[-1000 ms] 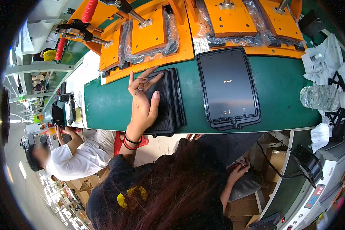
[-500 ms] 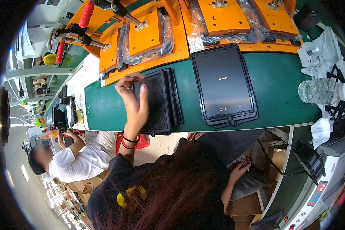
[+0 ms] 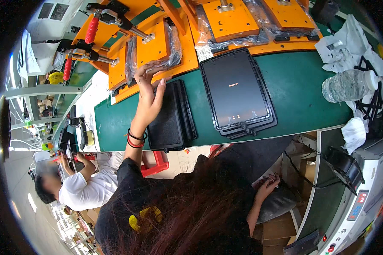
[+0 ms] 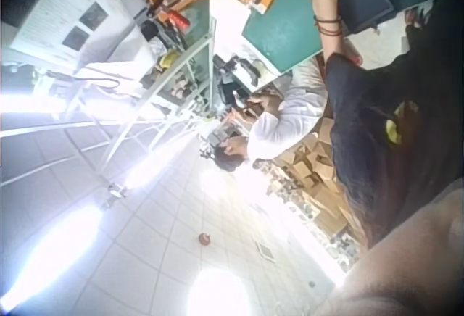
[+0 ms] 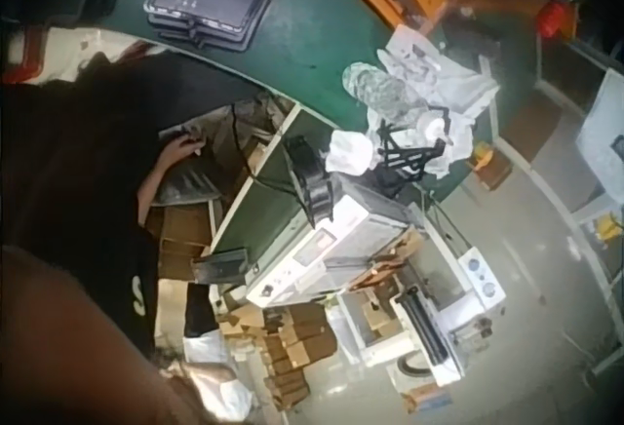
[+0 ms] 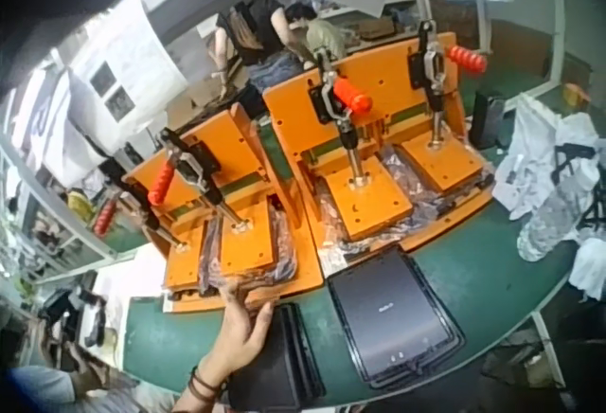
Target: The person assembles black rectangular electronic devices by placing them into a black plastic frame and securing them using a manual press machine. They repeatedly pick up a device and a frame, align them, press them together, and then place the finished unit into a cardboard box.
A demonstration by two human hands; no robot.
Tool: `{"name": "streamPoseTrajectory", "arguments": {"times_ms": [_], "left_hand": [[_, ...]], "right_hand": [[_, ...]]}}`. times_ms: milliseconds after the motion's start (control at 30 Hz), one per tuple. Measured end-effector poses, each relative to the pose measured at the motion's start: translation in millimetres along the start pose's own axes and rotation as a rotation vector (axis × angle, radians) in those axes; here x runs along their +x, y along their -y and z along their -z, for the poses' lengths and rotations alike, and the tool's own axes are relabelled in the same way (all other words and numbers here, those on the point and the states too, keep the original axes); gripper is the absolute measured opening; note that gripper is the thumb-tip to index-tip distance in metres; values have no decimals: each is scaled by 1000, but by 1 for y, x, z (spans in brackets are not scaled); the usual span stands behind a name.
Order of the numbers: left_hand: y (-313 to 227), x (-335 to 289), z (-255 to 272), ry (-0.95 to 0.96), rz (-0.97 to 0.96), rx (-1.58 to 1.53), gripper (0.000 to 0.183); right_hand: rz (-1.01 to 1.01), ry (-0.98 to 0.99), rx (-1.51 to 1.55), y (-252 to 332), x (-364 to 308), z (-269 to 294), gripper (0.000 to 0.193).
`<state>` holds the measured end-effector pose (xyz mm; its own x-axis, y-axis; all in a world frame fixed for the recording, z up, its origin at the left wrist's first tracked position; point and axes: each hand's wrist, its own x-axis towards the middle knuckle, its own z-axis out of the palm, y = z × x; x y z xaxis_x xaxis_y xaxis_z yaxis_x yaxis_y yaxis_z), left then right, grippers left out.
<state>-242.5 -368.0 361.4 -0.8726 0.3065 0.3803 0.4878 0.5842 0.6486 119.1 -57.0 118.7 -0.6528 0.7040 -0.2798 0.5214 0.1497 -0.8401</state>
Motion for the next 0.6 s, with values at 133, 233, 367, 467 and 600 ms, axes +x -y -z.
{"name": "streamPoseTrajectory", "arguments": {"times_ms": [133,233,367,467,600], "left_hand": [[-10,-7,-2,-23,62,-176,43],[-30,7,-13,-42,31,-248,48],[-105,-19,-46,94,-59,-608,60],[-148,-60,-93,404,-61,-815,61],[-195,-85,-140,609,-200,-689,29]], "right_hand": [[-80,32,103,4,0,2,39],[-87,-101,154,5,-12,-2,39],[79,-143,236,94,-16,10,39],[189,-149,462,158,-24,16,37],[401,-242,456,183,-21,42,32]]}}
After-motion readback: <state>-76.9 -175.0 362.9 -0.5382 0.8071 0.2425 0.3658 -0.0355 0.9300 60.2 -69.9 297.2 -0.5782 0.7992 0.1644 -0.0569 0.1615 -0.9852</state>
